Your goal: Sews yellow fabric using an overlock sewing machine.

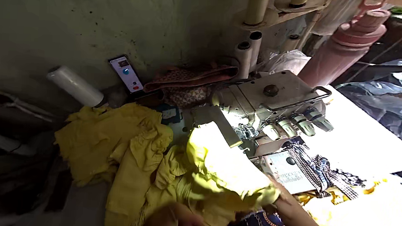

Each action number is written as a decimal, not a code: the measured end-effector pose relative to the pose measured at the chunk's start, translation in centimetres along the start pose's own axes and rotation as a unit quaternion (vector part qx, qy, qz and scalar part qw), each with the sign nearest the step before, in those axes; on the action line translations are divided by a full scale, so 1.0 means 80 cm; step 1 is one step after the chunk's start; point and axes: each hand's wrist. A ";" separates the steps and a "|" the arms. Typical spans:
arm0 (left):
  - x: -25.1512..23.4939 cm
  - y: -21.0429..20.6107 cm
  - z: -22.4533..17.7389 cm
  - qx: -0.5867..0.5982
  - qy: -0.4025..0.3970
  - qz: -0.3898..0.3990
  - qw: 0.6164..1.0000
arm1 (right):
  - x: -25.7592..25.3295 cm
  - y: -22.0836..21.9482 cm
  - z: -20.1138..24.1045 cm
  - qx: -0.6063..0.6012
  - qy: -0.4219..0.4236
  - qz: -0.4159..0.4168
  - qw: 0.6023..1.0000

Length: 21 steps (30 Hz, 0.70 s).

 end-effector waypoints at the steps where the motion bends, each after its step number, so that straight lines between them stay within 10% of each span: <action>1: -0.003 0.009 0.012 -0.108 0.034 -0.083 0.990 | 0.012 0.000 -0.008 -0.113 -0.088 0.025 0.989; 3: -0.030 0.005 0.045 -0.286 0.105 -0.137 0.942 | 0.022 -0.010 -0.021 -0.232 -0.170 0.034 0.957; 10: -0.123 0.001 0.085 -0.388 0.247 0.053 0.886 | -0.011 -0.032 0.007 0.028 0.051 -0.032 0.998; 14: -0.116 0.088 0.014 -0.089 0.267 -0.104 0.954 | -0.017 -0.031 0.027 0.000 0.021 -0.016 1.000; 17: -0.133 0.115 -0.091 0.157 0.266 -0.286 0.907 | -0.021 -0.061 0.039 -0.040 0.034 0.024 0.998; 21: -0.155 0.106 -0.158 0.227 0.122 -0.334 0.907 | -0.021 -0.097 0.055 -0.081 0.161 0.039 0.983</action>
Point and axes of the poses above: each hand's wrist, its own x-axis away from the middle knuckle, its own y-axis out of the back of the hand, z = x × y, and after that the axes turned 2 degrees about x, right-handed
